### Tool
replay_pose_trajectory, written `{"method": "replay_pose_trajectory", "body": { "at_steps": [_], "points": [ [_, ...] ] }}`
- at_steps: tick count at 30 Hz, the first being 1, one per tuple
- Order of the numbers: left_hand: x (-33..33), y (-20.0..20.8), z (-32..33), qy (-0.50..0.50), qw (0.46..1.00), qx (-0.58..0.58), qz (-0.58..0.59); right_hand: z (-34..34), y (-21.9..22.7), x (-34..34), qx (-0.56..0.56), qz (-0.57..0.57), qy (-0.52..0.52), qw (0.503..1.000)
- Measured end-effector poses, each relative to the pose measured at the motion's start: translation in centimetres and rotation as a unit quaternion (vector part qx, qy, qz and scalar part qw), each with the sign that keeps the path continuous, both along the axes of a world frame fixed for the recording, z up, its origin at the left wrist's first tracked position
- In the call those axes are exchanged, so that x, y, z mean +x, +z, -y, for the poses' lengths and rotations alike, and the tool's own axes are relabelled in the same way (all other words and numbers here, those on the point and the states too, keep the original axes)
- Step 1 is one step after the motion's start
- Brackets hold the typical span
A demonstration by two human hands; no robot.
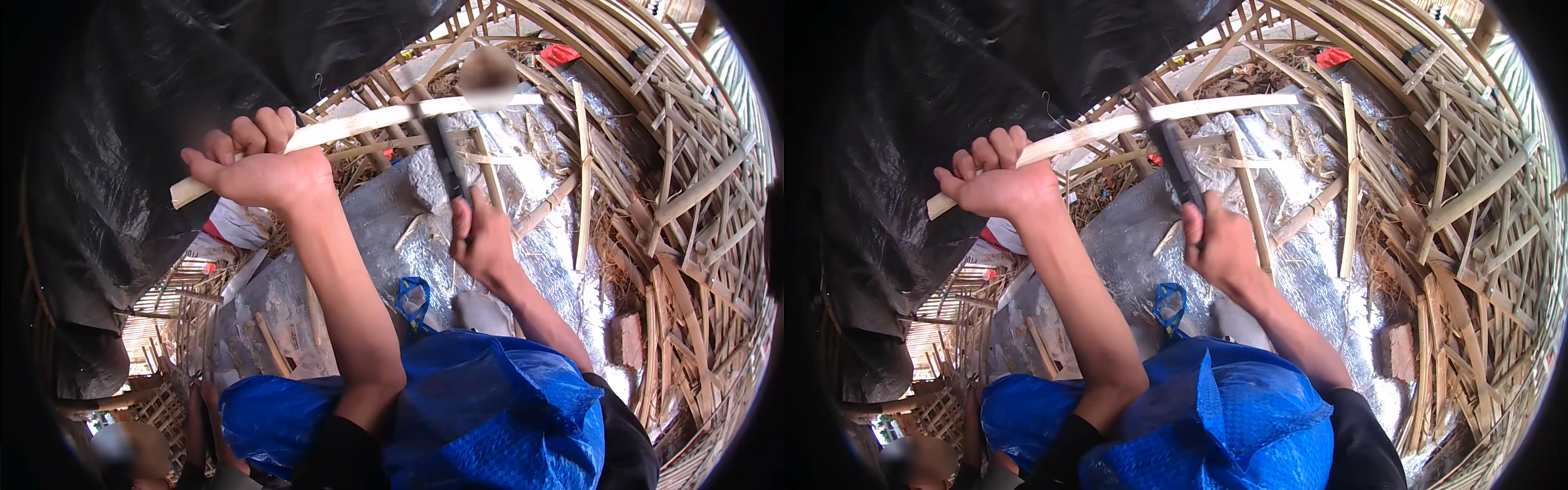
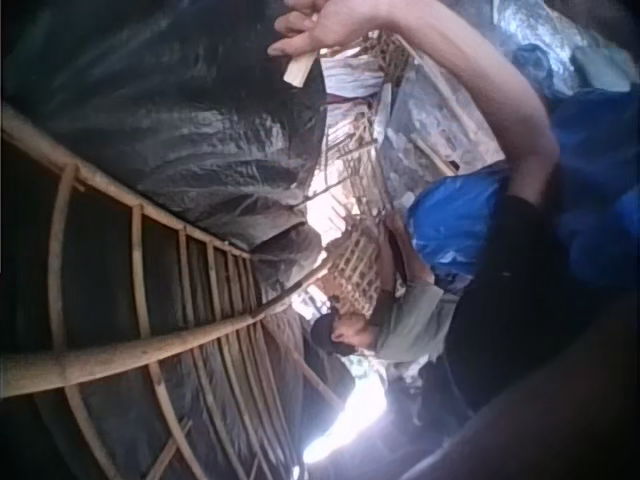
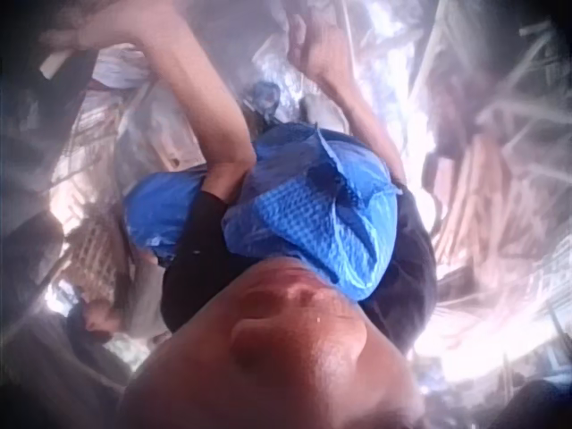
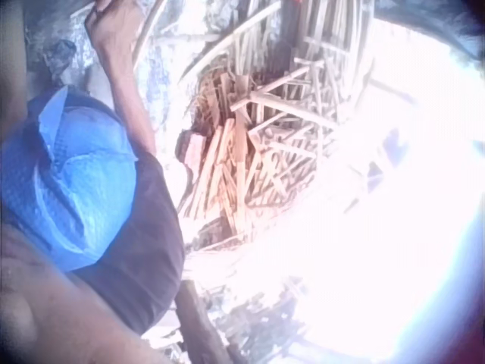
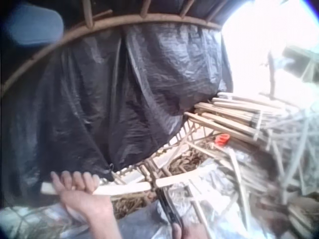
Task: The person uses a multi-tool blade to shave and thin bamboo strips, repeatedly pulling the blade along the length of the material and then bending the strips into a frame over a blue bag.
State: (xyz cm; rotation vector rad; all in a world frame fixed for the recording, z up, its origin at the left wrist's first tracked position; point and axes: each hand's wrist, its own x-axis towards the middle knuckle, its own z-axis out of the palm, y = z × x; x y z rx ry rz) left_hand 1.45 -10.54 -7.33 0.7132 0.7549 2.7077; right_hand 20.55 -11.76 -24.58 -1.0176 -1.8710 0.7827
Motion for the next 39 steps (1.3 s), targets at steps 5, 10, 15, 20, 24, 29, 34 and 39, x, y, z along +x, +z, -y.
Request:
{"method": "replay_pose_trajectory", "body": {
  "at_steps": [5,10,15,20,24,29,34,39],
  "points": [
    [-6.2,1.7,4.8,-0.051,0.991,0.074,-0.098,-4.1,-2.0,2.0,-0.044,0.063,-0.15,0.986],
    [-4.5,0.9,3.6,-0.069,0.995,0.071,-0.032,-5.7,-0.4,4.3,-0.153,-0.002,-0.164,0.974],
    [-4.1,-0.5,1.4,-0.028,0.997,0.064,-0.016,-0.4,2.0,1.9,-0.08,-0.071,-0.028,0.994],
    [-5.2,0.1,2.1,0.055,0.995,0.085,0.013,2.0,0.7,2.4,-0.132,-0.08,-0.026,0.988],
    [-4.8,-0.4,2.1,0.032,0.993,0.116,0.001,1.5,0.4,2.9,-0.185,-0.144,-0.058,0.971],
    [-3.1,-1.0,0.6,0.005,0.995,0.084,-0.052,2.5,3.5,1.8,-0.086,-0.107,0.016,0.99],
    [-1.4,-1.8,-1.6,0.095,0.989,0.077,-0.083,3.7,6.1,0.9,-0.055,-0.044,0.115,0.991],
    [0.1,-1.8,-2.1,0.06,0.994,0.082,-0.036,3.6,4.9,-0.1,-0.011,0.008,0.124,0.992]
  ]
}}
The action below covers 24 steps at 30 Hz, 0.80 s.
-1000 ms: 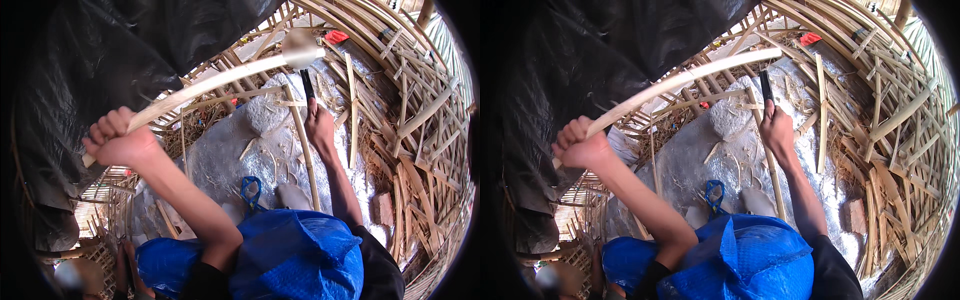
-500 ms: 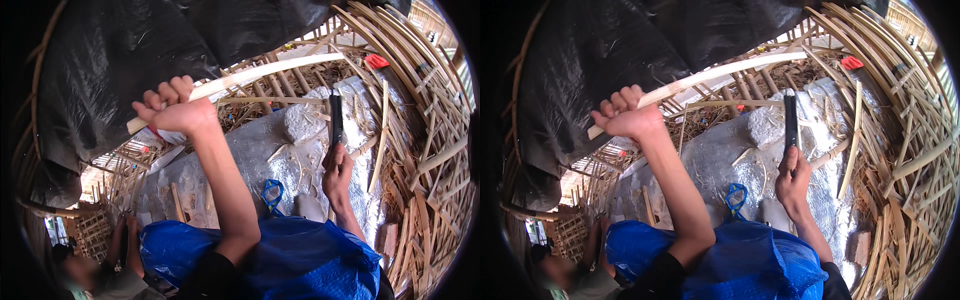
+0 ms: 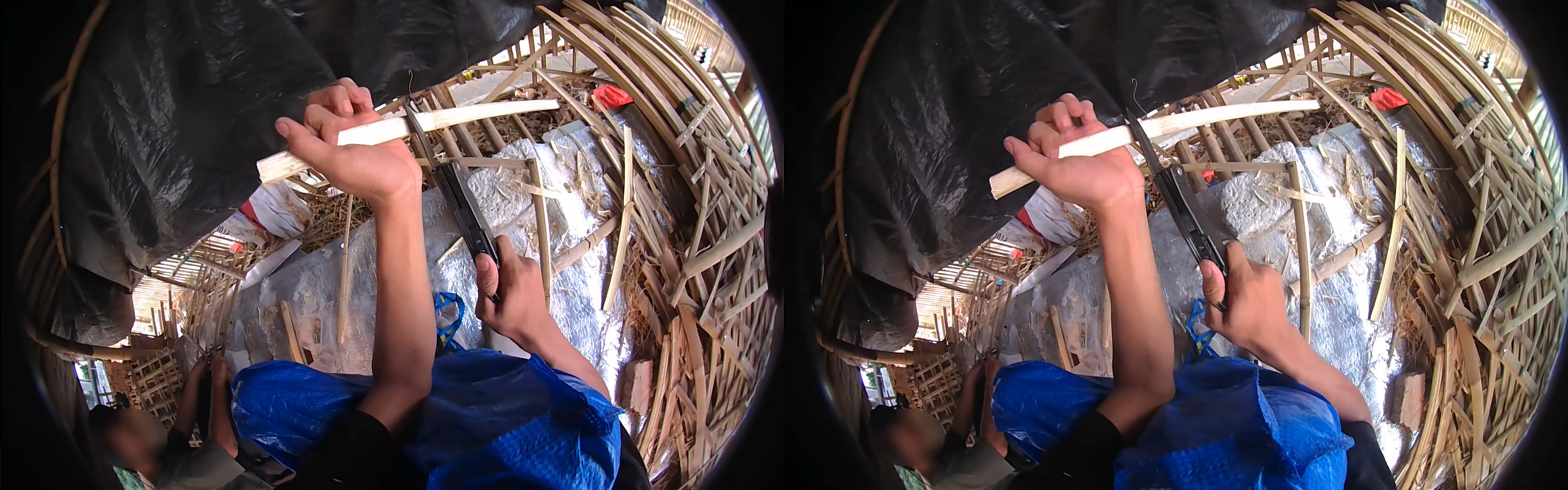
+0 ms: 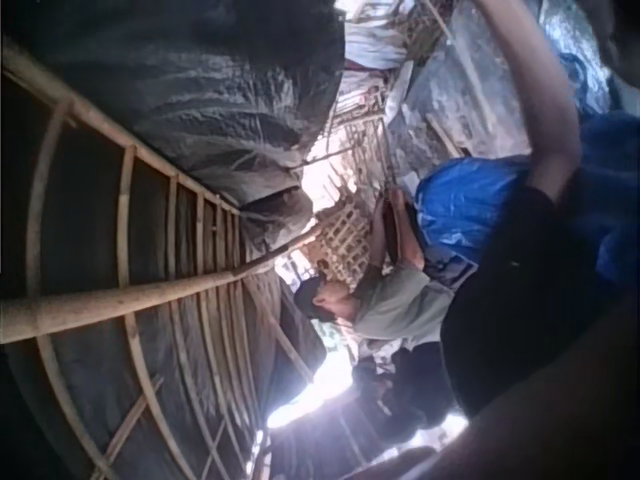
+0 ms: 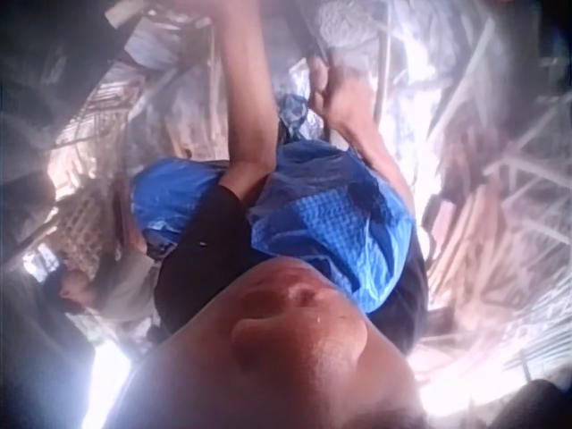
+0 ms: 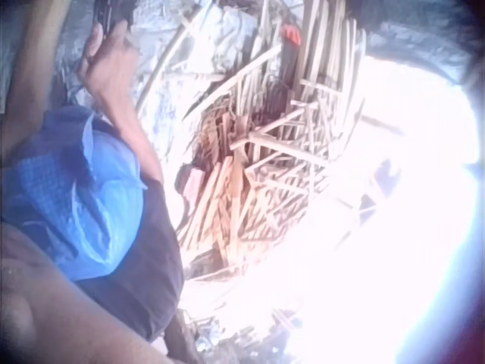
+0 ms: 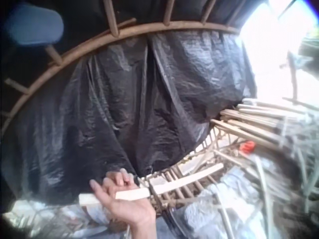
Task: The person uses a multi-tool blade to shave and thin bamboo strips, repeatedly pulling the blade along the length of the material and then bending the strips into a frame over a blue bag.
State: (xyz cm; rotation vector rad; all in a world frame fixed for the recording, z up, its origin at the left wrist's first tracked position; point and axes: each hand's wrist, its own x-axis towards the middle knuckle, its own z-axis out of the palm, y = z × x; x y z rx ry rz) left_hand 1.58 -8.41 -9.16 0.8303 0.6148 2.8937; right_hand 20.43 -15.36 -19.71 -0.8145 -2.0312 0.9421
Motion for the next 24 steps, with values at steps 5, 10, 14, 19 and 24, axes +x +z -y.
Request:
{"method": "replay_pose_trajectory", "body": {
  "at_steps": [5,10,14,19,24],
  "points": [
    [0.2,-0.5,1.1,-0.127,0.987,-0.012,-0.097,-1.6,-0.2,0.3,-0.032,0.01,-0.05,0.998],
    [0.0,-0.7,1.1,-0.176,0.972,-0.048,-0.147,-0.6,0.8,0.5,-0.041,0.008,-0.033,0.999],
    [0.3,-1.5,0.9,-0.222,0.957,-0.057,-0.179,-0.5,1.1,0.8,-0.024,-0.042,0.008,0.999],
    [-0.6,-2.3,1.1,-0.24,0.943,-0.08,-0.217,-0.9,1.9,1.1,-0.065,0.025,-0.023,0.997],
    [-0.8,-1.7,1.3,-0.262,0.934,-0.08,-0.23,-0.8,1.7,1.2,0.004,0.031,-0.03,0.999]
  ]
}}
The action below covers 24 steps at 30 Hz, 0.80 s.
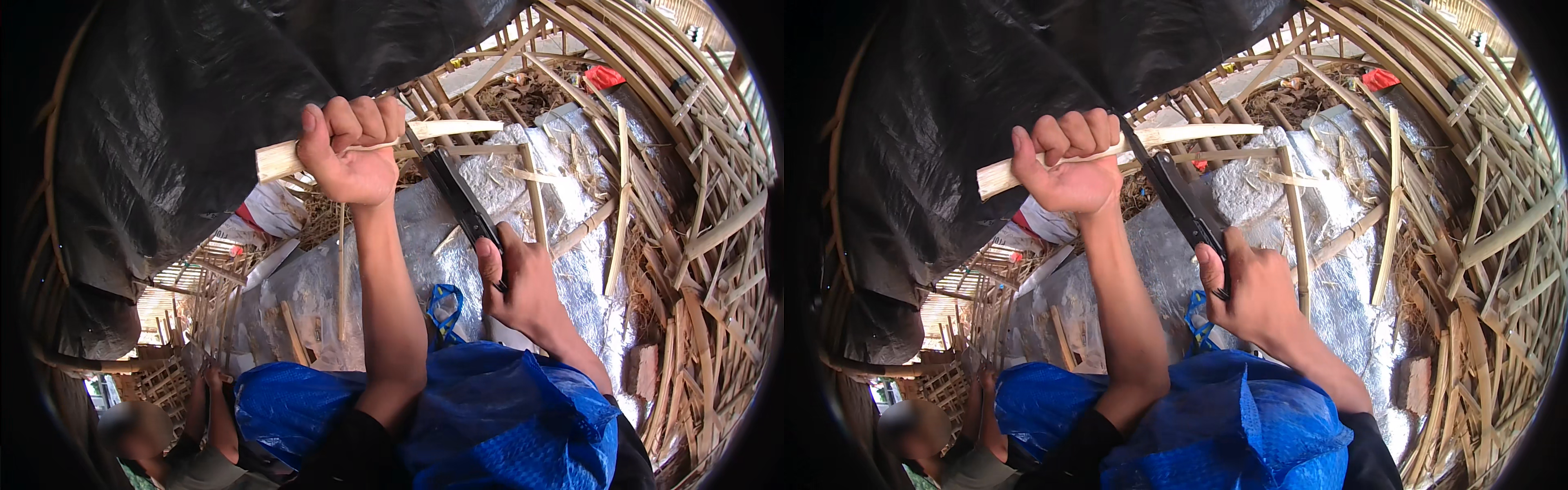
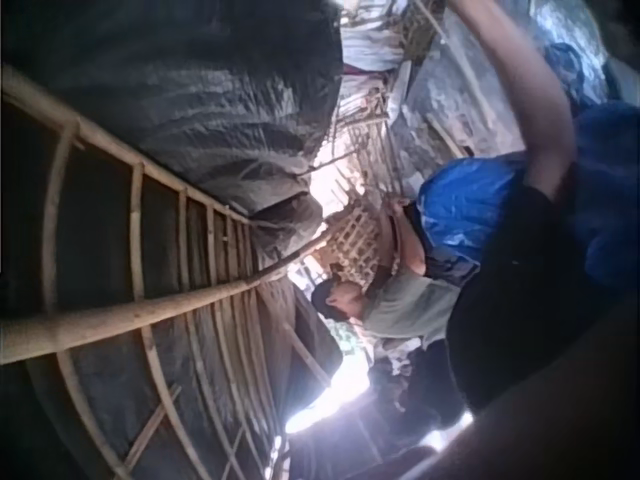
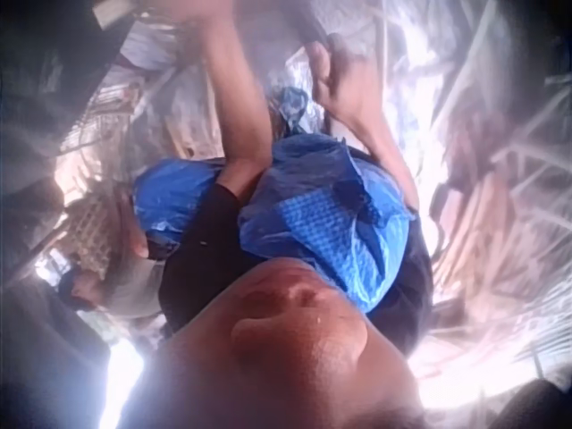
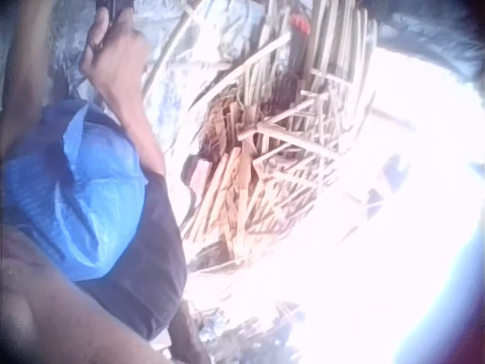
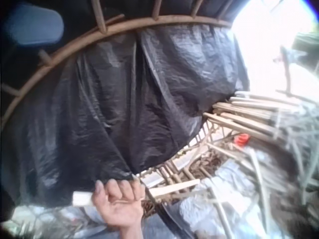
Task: The person uses a multi-tool blade to shave and thin bamboo strips, repeatedly pulling the blade along the length of the material and then bending the strips into a frame over a blue bag.
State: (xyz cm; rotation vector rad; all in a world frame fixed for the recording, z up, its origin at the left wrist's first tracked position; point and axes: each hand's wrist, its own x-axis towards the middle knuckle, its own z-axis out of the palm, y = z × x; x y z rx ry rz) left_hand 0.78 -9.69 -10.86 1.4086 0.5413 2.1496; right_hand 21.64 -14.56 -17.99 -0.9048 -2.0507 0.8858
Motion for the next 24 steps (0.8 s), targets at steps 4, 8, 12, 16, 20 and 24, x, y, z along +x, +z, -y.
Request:
{"method": "replay_pose_trajectory", "body": {
  "at_steps": [4,8,12,16,20,24],
  "points": [
    [-0.9,-0.4,0.3,-0.045,0.998,0.042,-0.003,0.2,1.2,0.5,-0.041,0.027,-0.003,0.999],
    [-0.7,-0.1,1.0,-0.071,0.997,0.042,0.007,0.4,1.3,0.5,-0.001,0.031,-0.039,0.999],
    [-0.4,3.7,3.2,-0.109,0.989,0.09,-0.041,-3.0,-0.7,1.4,-0.093,0.075,-0.163,0.979],
    [-0.5,4.3,2.9,-0.124,0.985,0.118,-0.009,-2.1,-0.8,2.1,-0.136,-0.064,-0.142,0.978],
    [-0.3,3.8,1.4,-0.104,0.994,0.019,-0.002,-0.1,1.1,2.2,-0.132,-0.115,-0.067,0.982],
    [-1.3,4.0,-0.5,0.03,0.998,0.05,0.013,-0.2,-0.5,2.3,-0.174,-0.118,-0.079,0.974]
  ]
}}
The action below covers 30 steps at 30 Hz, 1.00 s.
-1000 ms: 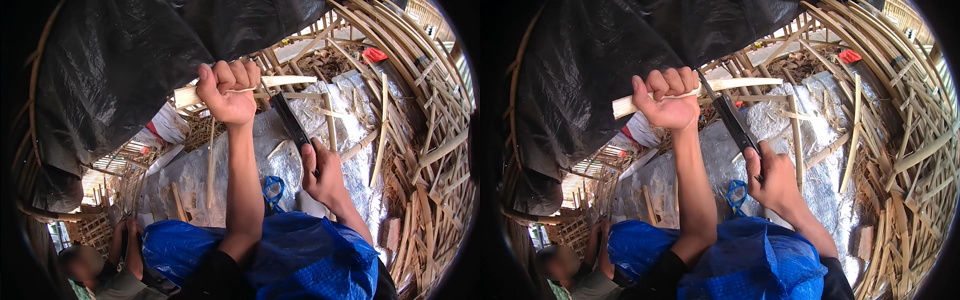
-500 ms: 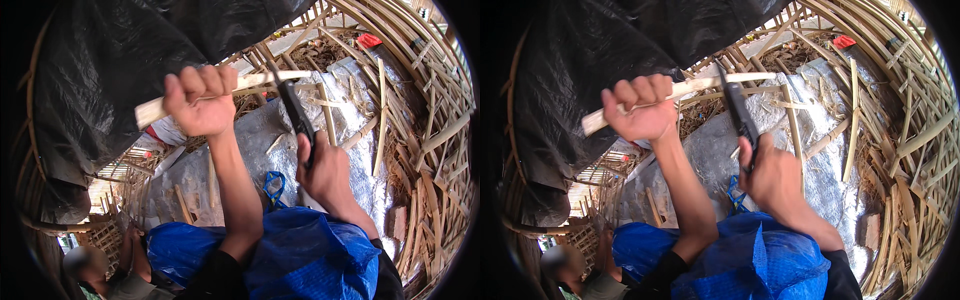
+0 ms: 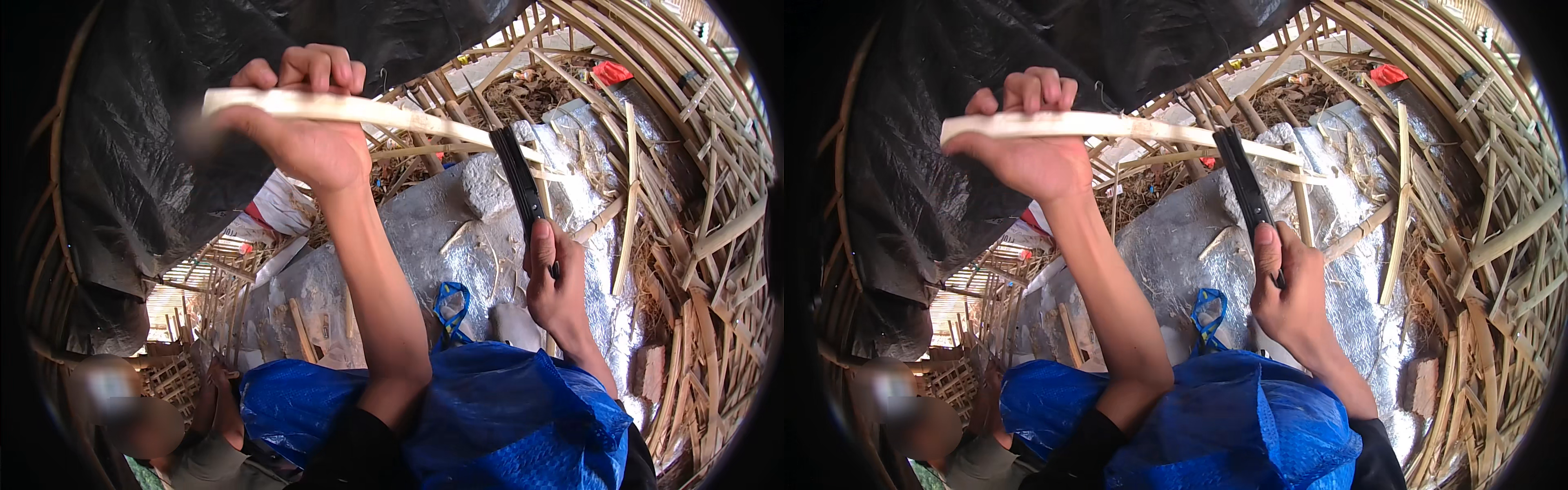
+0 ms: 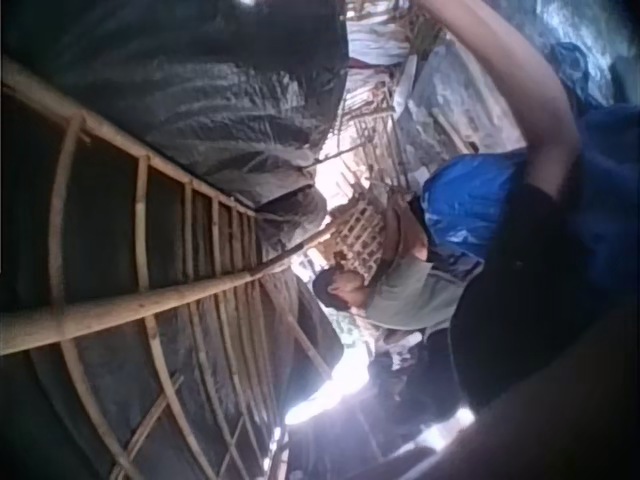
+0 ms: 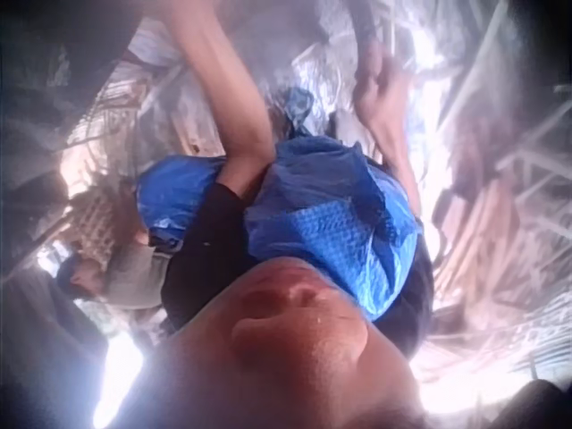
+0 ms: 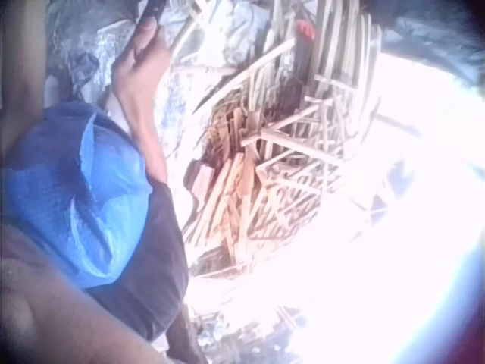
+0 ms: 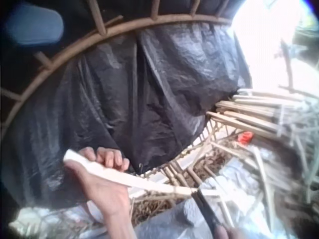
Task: The person uses a multi-tool blade to shave and thin bamboo strips, repeatedly pulling the blade along the length of the material and then bending the strips into a frame over a blue bag.
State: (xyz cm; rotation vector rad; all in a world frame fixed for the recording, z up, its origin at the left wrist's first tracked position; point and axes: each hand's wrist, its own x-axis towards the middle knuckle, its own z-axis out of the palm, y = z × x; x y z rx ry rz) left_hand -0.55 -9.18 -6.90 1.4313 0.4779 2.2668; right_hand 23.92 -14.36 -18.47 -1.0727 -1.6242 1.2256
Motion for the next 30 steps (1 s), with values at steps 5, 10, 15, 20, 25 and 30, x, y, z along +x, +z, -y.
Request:
{"method": "replay_pose_trajectory", "body": {
  "at_steps": [5,10,15,20,25,30],
  "points": [
    [0.3,3.0,-1.0,0.17,0.976,-0.057,-0.12,-0.8,-1.1,0.9,-0.013,-0.008,-0.017,1.0],
    [1.4,4.9,-0.3,0.251,0.946,-0.115,-0.167,-0.4,1.9,1.9,-0.079,-0.081,0.001,0.994],
    [1.0,6.1,2.1,0.248,0.951,-0.099,-0.157,0.5,5.4,2.0,-0.055,-0.147,-0.002,0.988],
    [6.0,9.5,1.4,0.272,0.951,-0.1,-0.112,1.0,7.7,1.8,-0.092,-0.202,-0.05,0.974],
    [3.7,8.2,0.1,0.227,0.956,-0.084,-0.168,0.8,7.8,1.7,-0.093,-0.194,-0.002,0.977],
    [4.1,8.4,-0.5,0.2,0.963,-0.067,-0.169,0.5,8.6,1.0,-0.148,-0.201,-0.012,0.968]
  ]
}}
